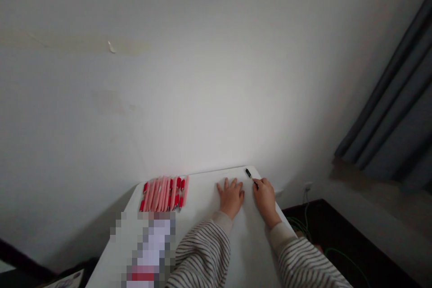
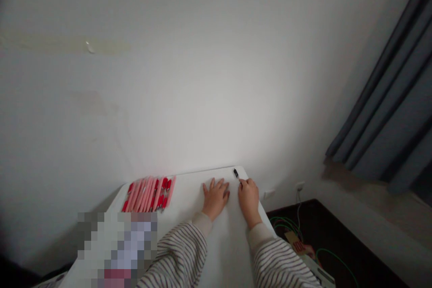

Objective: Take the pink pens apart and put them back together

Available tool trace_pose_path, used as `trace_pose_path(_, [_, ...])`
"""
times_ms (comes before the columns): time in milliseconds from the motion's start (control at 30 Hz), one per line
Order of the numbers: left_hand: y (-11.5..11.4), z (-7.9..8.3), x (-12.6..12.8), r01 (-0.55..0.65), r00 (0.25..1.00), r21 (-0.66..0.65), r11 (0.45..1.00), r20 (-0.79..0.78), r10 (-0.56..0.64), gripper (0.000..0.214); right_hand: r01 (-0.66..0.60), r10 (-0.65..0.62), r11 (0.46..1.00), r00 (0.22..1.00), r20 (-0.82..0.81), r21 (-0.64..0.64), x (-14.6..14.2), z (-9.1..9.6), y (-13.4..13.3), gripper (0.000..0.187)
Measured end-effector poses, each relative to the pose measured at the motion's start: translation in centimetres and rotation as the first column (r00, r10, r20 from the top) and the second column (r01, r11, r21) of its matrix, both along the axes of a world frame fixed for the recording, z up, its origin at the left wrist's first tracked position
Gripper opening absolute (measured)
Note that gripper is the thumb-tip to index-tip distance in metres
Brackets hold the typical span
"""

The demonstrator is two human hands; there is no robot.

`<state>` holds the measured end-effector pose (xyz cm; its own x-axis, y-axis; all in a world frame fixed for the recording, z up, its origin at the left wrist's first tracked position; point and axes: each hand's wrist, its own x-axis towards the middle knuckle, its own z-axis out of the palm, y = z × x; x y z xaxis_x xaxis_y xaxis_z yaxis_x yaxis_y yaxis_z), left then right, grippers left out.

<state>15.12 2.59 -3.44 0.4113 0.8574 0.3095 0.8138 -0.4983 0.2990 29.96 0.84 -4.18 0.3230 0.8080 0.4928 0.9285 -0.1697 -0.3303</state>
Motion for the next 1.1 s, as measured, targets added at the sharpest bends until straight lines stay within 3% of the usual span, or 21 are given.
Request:
trace_pose_path(300, [0.21, -0.32, 0.16, 0.0, 0.999, 0.042, 0.999, 0.032, -0.001, 0.037, 0.03, -0.03, 0.999, 0.999, 0.025, -0.029, 0.01, 0.32, 0.0, 0.029])
trace_pose_path(1100, [0.55, -0.55, 0.17, -0.05, 0.997, 0.028, 0.998, -0.06, 0.051, 0.043, 0.176, -0.167, 0.979, 0.981, 0.095, -0.099, 0.04, 0.72, 0.74, 0.028])
